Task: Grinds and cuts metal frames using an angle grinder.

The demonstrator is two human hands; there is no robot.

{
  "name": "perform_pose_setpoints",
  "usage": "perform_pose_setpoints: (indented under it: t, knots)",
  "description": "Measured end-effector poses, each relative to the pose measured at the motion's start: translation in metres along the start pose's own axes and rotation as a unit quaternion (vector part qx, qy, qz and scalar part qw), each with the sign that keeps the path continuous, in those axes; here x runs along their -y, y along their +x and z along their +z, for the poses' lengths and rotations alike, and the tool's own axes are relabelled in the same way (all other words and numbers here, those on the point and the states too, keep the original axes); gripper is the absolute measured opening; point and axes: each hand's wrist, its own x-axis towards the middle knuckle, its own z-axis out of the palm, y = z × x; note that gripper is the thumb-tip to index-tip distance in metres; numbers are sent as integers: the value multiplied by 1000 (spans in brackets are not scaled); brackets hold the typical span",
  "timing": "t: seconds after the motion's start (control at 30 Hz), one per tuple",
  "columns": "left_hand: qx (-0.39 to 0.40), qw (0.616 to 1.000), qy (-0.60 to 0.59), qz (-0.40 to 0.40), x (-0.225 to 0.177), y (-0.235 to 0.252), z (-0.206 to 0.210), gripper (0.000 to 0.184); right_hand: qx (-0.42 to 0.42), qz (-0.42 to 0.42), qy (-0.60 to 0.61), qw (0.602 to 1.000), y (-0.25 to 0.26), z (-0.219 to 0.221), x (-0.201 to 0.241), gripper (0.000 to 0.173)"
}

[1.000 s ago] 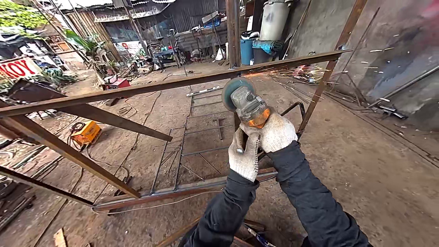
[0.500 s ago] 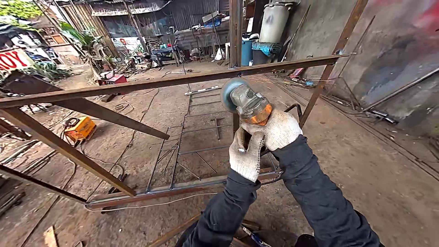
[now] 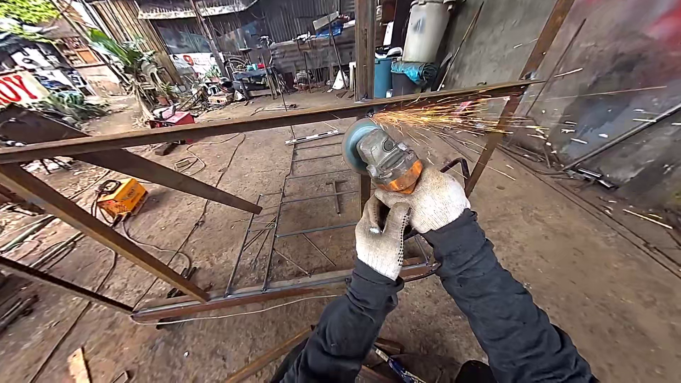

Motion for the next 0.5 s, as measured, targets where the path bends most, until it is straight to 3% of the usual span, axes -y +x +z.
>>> perform_pose_setpoints:
  t: [0.5]
  knots:
    - [36,999,-20,10,11,7,-6,41,-81,-27,1,996,-2,15,-2,79]
